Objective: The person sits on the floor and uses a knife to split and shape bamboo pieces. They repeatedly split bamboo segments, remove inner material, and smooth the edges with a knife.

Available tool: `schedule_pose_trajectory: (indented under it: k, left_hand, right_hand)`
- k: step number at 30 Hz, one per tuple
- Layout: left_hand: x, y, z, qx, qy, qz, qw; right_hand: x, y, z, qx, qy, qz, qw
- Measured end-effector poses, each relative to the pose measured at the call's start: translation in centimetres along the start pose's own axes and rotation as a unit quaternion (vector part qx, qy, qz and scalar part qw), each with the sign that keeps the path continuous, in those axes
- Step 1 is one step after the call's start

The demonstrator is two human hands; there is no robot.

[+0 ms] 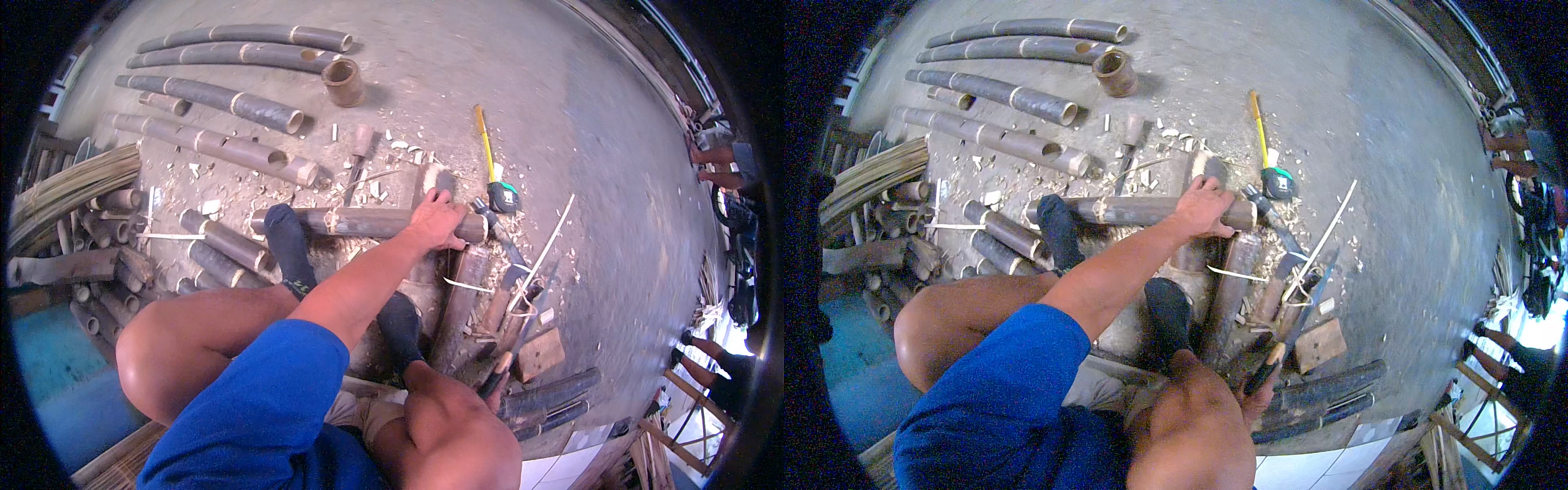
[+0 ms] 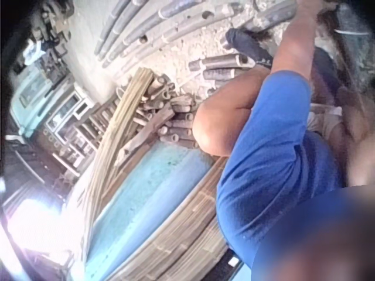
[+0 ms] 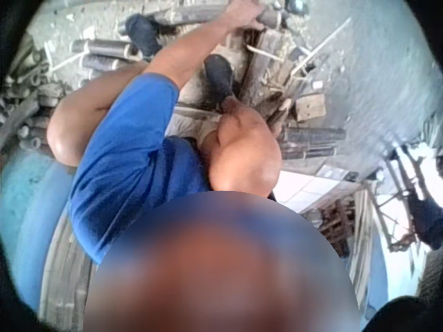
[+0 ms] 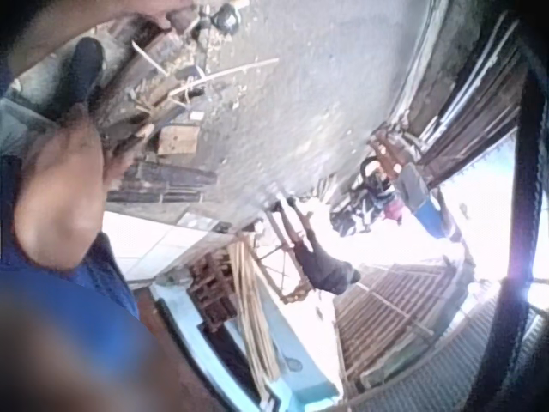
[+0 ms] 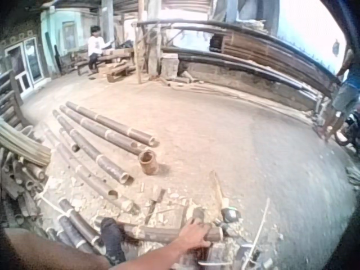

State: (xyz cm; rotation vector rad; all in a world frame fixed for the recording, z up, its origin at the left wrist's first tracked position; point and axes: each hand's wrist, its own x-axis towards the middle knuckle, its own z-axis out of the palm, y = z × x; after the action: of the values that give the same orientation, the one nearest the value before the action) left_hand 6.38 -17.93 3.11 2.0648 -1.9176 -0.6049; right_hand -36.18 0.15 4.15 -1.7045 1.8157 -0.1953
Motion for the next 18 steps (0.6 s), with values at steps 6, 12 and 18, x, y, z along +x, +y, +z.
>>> schedule_pose_trajectory:
  k: [6, 12, 18]
  left_hand:
    - [-0.1, 0.0, 0.0, -0.009, 0.001, -0.009, 1.000]
    - [0.3, 0.1, -0.9, 0.025, -0.057, -0.019, 0.998]
    - [0.4, -0.2, 0.1, 0.004, 0.018, -0.017, 1.000]
  right_hand:
    - [0.1, -10.2, -7.7, 0.188, 0.177, -0.055, 0.965]
    - [0.8, -16.3, -8.5, 0.250, 0.051, -0.076, 0.964]
    - [2.2, -17.8, -5.7, 0.228, 0.029, -0.200, 0.953]
